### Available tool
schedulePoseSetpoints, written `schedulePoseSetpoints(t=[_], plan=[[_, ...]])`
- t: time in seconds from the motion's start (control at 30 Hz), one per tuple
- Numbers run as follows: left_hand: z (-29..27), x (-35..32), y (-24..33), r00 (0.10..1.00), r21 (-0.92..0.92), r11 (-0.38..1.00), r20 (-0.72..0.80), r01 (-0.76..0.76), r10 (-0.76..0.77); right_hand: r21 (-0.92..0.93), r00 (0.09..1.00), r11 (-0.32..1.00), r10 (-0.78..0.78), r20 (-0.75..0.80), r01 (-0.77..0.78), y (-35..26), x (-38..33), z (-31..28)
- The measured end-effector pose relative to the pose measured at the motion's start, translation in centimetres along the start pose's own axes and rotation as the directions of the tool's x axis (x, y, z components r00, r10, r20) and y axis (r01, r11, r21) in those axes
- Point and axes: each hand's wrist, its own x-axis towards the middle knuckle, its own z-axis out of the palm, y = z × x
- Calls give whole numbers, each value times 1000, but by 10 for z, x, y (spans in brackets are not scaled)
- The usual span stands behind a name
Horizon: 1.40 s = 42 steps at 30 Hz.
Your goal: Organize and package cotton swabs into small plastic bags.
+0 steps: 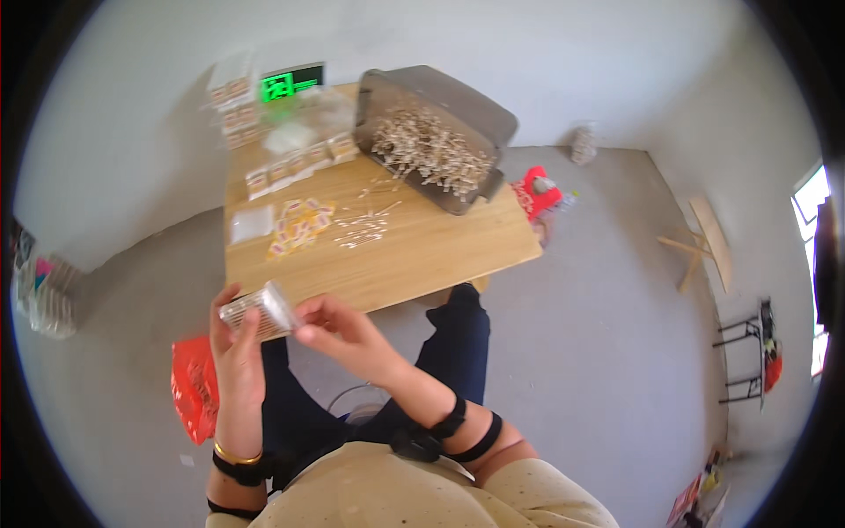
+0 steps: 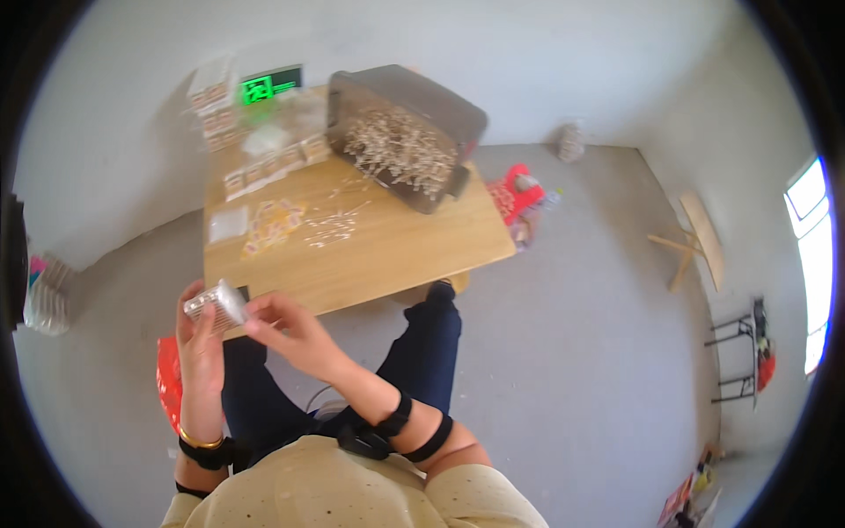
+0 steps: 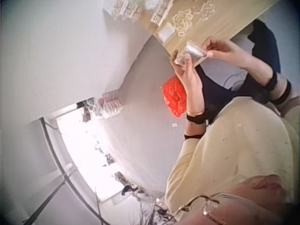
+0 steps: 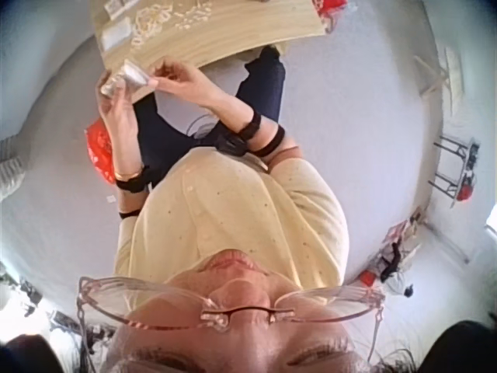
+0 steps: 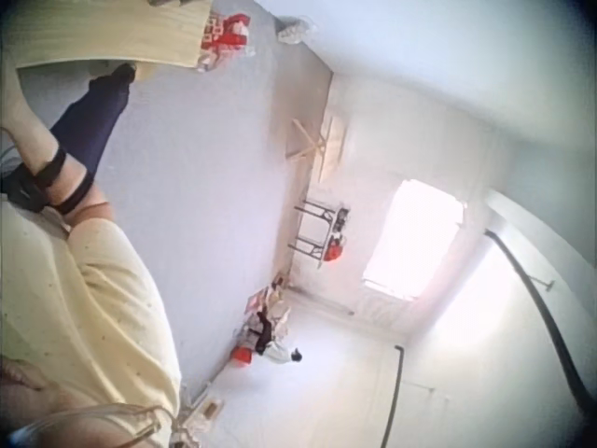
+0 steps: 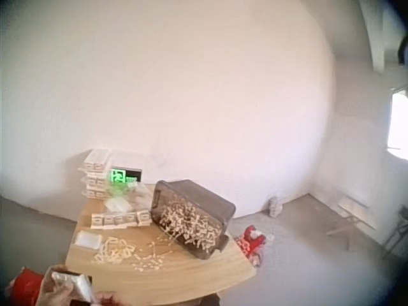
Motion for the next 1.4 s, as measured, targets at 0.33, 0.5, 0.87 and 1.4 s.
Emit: schedulePoseSetpoints(t=[0.33,0.5,0.87,1.4], plan=[[-17,3,-9,950,473,881,286,-27,-124,-171,992,985,-7,-123,-14,21,17,-32],[4,13,-9,953,632,759,298,-156,-52,-345,973,937,-119,-200,43,20,14,-38],[8,32,-31,964,590,789,267,-172,10,-500,966,866,-122,-229,-9,23,27,-44],[1,76,-89,941,725,604,299,-332,158,-641,950,766,-165,-265,-46,62,65,-67]])
